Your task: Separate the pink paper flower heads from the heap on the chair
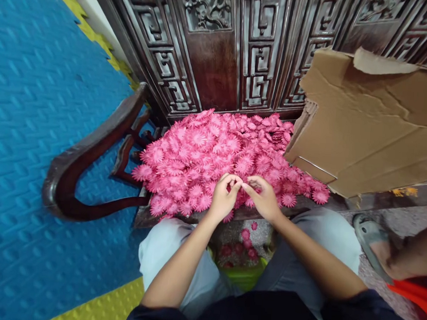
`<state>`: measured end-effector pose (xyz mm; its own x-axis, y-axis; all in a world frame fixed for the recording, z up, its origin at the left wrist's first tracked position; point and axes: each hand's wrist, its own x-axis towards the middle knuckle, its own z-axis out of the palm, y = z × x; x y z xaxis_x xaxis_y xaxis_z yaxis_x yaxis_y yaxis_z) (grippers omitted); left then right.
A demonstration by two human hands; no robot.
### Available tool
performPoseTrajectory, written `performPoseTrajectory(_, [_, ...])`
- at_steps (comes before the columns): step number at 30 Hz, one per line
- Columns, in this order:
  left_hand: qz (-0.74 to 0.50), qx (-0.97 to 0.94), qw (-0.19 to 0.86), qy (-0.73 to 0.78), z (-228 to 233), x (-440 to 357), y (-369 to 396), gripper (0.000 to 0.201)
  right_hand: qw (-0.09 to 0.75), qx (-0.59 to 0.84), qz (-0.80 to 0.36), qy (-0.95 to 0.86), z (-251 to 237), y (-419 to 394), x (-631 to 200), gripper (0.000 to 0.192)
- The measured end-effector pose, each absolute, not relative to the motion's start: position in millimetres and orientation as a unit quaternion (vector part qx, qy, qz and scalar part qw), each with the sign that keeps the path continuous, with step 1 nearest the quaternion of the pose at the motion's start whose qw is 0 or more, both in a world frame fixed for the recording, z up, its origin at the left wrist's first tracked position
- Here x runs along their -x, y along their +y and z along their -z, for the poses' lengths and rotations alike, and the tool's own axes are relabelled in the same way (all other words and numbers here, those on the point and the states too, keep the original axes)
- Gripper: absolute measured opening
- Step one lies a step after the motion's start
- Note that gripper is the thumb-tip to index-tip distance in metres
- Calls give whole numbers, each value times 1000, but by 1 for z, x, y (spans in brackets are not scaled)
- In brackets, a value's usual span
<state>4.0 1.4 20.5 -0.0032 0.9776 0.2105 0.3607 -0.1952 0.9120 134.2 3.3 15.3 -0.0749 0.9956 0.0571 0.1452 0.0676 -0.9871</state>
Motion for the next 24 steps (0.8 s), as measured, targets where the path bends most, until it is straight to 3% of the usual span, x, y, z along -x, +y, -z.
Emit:
performPoseTrajectory(16, [-495,-625,309,518,-16,-5,2,16,484,500,-513,-503,-18,11,-137,17])
performPoseTrajectory(24, [-474,-650,278,524,-11,-11,1,15,482,528,-607,-348,-22,10,-134,9])
